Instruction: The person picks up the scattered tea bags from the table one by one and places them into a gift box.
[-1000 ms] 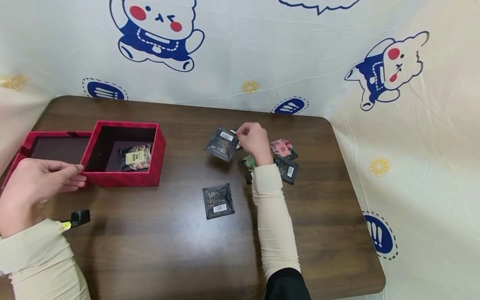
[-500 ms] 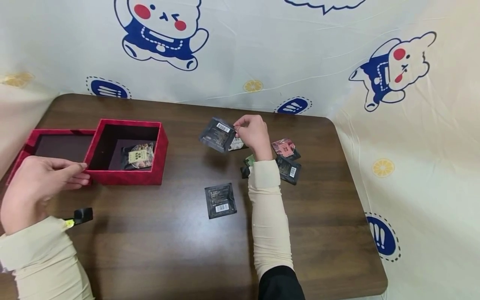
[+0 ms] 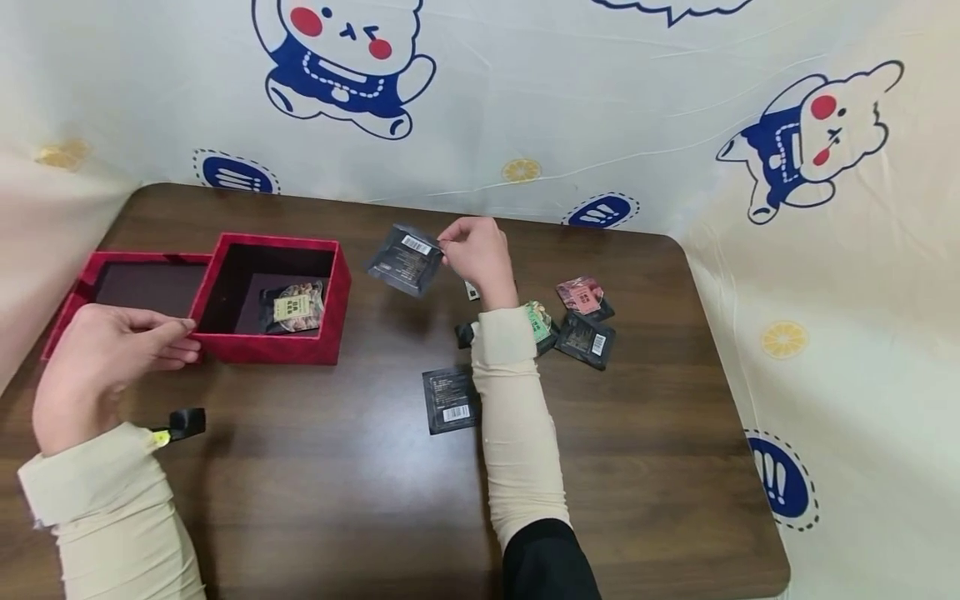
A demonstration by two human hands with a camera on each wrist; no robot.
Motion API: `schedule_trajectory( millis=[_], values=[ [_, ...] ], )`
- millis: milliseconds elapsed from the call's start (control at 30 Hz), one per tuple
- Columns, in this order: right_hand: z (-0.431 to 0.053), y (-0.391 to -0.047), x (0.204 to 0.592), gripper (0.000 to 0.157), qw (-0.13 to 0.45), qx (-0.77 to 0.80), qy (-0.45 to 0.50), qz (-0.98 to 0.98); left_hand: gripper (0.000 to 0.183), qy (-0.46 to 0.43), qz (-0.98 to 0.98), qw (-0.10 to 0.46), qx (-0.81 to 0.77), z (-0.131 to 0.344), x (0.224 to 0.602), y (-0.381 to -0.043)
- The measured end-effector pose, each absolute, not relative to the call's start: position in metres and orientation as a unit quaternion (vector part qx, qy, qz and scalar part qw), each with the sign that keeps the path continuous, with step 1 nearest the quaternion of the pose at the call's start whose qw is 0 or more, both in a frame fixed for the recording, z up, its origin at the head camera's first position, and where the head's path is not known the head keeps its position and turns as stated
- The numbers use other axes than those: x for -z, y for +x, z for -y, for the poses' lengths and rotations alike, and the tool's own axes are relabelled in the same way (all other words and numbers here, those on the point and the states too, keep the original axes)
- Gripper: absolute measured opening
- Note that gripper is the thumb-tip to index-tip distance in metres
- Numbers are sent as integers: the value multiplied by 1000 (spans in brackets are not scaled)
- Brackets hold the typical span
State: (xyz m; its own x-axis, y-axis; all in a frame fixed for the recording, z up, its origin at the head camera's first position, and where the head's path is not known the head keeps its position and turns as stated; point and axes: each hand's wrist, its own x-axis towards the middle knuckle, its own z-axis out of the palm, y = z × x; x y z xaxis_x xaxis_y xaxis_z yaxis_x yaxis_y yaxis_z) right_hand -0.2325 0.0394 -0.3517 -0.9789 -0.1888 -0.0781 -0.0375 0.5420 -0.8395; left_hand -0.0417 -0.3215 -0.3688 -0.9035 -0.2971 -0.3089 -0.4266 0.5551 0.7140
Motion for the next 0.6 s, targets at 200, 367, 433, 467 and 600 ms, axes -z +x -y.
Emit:
schedule_trajectory(
  millis=[200, 367, 433, 467, 600],
  values=[
    [-2, -233, 349, 7, 89, 456, -92, -881, 42, -210, -877, 69, -427, 319, 368, -40],
    [33, -230, 345, 10, 98, 441, -119, -884, 42, -209, -879, 70, -423, 319, 368, -39],
    [45, -229, 342, 12, 101, 440, -131, -882, 42, -209, -878, 69, -424, 318, 367, -39],
    [50, -228, 341, 12, 103, 440, -138, -881, 42, -210, -878, 68, -424, 318, 367, -39],
    [66, -226, 340, 11, 117, 431, -152, -882, 40, -214, -876, 65, -427, 316, 367, -40]
  ],
)
